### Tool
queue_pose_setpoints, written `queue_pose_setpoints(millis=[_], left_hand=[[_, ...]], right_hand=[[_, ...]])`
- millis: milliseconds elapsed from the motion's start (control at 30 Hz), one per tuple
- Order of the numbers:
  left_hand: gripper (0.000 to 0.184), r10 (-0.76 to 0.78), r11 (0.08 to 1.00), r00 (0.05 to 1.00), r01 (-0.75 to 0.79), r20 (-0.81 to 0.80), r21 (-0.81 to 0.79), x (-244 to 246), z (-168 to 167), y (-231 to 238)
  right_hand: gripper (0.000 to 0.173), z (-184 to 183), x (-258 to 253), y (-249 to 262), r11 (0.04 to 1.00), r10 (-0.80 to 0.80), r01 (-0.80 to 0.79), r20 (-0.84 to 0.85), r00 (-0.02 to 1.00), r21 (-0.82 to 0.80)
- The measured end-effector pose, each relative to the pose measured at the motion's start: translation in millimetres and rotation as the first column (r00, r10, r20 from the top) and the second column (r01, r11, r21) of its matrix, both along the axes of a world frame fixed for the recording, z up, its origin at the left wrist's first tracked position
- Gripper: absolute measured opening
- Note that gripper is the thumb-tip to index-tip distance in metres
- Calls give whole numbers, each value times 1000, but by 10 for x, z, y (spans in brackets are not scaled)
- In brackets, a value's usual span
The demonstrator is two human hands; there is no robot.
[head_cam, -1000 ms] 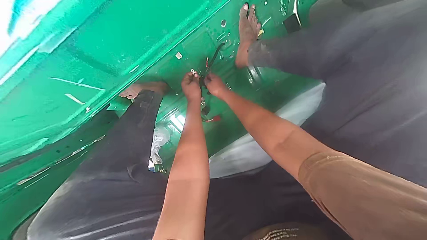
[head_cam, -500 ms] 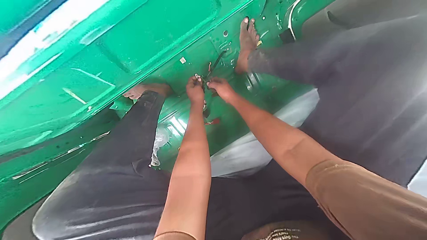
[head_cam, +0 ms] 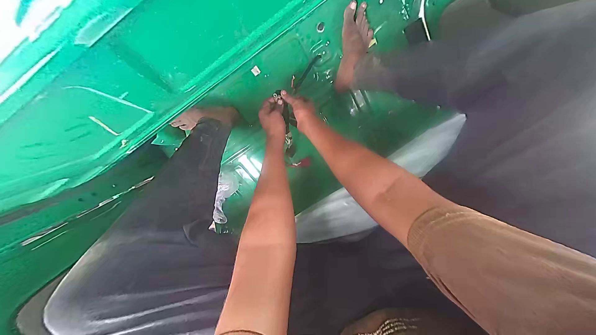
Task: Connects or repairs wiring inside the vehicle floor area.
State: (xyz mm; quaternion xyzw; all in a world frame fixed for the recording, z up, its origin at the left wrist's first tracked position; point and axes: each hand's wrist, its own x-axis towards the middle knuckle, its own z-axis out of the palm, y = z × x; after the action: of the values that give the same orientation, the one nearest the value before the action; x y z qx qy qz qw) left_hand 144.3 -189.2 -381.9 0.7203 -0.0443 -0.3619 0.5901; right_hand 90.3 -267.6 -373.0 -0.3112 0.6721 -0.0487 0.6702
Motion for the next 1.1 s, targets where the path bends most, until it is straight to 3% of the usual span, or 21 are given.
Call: queue_pose_setpoints(millis=[133, 267, 400, 467, 567, 633, 833, 1100], left_hand=[[13, 16, 1000, 1000, -16, -12, 15, -51, 12, -12], [13, 62, 998, 998, -61, -11, 35, -105, 48, -22], [18, 15, 999, 999, -16, 33, 27, 10, -34, -26], [22, -89, 993, 994, 83, 68, 86, 79, -55, -31], [31, -256, 952, 965, 240, 60, 191, 78, -26, -22], [30, -253, 956, 967, 248, 10, 158, 14, -23, -38], [25, -173, 985, 977, 169, -121, -44, -103, 30, -23], [24, -137, 988, 978, 124, -155, -88, -102, 37, 6]], right_hand=[[67, 48, -39, -8, 994, 51, -50, -11, 999, 101], [41, -99, 90, 37, 998, 22, -18, -65, 998, 56], [57, -60, -110, -12, 917, 388, -393, -72, 919, -72], [52, -10, -334, -96, 884, 466, -463, 40, 884, -61], [33, 62, -565, -230, 929, 354, -367, 183, 917, 41], [29, 147, -609, -305, 947, 299, -314, 173, 939, 67], [30, 324, -718, -322, 990, 12, -36, 177, 984, 133], [44, 496, -666, -471, 971, -81, 54, 110, 991, 234]])
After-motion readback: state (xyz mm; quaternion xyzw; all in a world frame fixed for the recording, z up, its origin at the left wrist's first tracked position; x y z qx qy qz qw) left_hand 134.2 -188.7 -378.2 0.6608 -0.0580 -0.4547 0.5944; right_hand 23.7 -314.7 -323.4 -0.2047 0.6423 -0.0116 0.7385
